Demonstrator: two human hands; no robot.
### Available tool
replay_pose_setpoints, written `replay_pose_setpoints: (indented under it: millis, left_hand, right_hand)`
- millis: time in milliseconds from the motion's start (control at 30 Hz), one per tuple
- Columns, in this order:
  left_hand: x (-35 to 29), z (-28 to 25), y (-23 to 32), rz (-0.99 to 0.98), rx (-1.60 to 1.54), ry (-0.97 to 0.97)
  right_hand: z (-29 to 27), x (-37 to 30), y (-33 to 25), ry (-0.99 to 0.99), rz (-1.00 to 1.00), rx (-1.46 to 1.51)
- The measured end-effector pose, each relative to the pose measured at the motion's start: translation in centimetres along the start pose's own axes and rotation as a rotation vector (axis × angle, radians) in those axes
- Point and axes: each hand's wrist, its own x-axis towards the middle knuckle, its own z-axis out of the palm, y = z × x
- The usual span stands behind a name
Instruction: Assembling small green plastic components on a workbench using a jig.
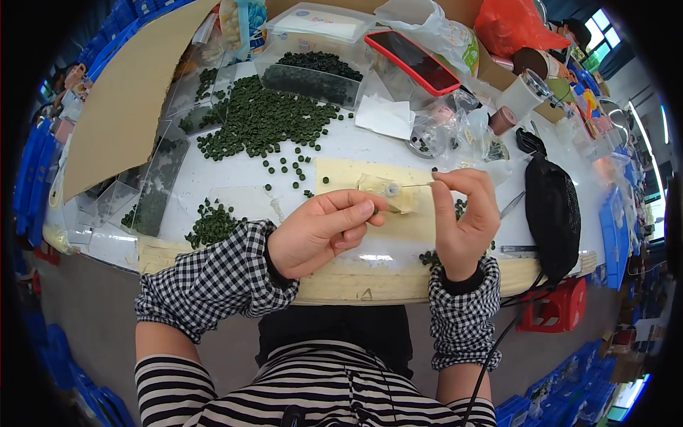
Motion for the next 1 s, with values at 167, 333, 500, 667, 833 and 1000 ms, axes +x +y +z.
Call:
replay_pose_setpoints:
  millis: [167,333,500,667,833,1000]
  left_hand:
    - [0.0,-0.3,0.1,-0.037,-0.015,-0.037]
    - [0.0,-0.4,-0.1,-0.049,-0.012,-0.026]
    - [0.1,-0.6,-0.3,-0.047,0.001,-0.024]
    - [0.2,-0.6,-0.4,-0.049,0.003,-0.020]
    - [0.2,-0.7,-0.4,-0.044,-0.005,-0.023]
    - [0.1,-0.6,-0.3,-0.042,-0.001,-0.016]
  right_hand:
    - [-0.4,-0.3,-0.4,-0.130,0.036,0.300]
    - [0.5,-1.1,-1.0,-0.249,0.207,0.572]
    - [0.6,-1.0,-1.1,-0.312,0.244,0.603]
    - [0.6,-1.1,-0.9,-0.319,0.262,0.588]
    - [0.6,-1.0,-0.9,-0.325,0.251,0.567]
    - [0.9,-1.0,-1.3,-0.204,0.343,0.640]
